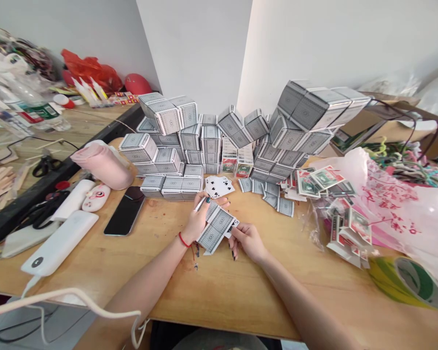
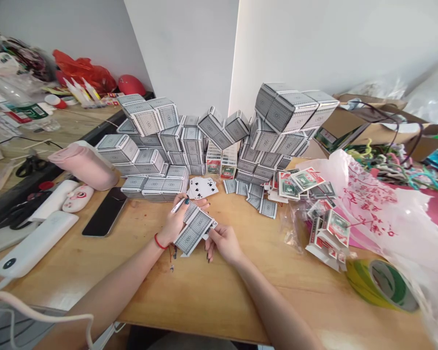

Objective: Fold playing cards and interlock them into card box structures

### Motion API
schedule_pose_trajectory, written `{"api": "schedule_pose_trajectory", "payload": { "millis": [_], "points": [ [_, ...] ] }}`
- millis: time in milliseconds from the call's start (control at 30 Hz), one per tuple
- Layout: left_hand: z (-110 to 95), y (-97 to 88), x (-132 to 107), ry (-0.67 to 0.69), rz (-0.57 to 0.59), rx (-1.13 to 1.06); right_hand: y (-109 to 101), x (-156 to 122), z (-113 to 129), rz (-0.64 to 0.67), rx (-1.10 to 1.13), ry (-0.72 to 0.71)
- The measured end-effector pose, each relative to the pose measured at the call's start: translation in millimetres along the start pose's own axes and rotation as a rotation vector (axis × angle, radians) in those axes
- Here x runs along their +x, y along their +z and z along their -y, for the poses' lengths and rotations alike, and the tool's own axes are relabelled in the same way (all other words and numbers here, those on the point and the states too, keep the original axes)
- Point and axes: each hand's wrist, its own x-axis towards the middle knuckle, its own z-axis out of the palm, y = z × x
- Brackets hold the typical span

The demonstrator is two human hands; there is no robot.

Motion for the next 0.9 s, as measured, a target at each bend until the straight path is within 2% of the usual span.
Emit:
{"api": "schedule_pose_trajectory", "payload": {
  "millis": [300,433,500,567,767,900],
  "points": [
    [-2,4.5,-2,-0.108,0.173,0.175,-13,8,2,0.045,0.001,-0.007],
    [1,-3.7,-1,-0.102,0.086,0.450,-25,6,6,0.207,0.005,0.012],
    [-1,-6.6,-1,-0.135,0.094,0.500,-30,4,8,0.296,-0.042,0.018],
    [-5,-7.2,-2,-0.184,0.117,0.507,-33,2,8,0.332,-0.063,0.011],
    [-12,-2.3,-5,-0.299,0.182,0.480,-31,7,4,0.178,-0.012,-0.087],
    [-10,0.8,-8,-0.301,0.202,0.462,-26,10,4,0.099,-0.035,-0.146]
  ]
}}
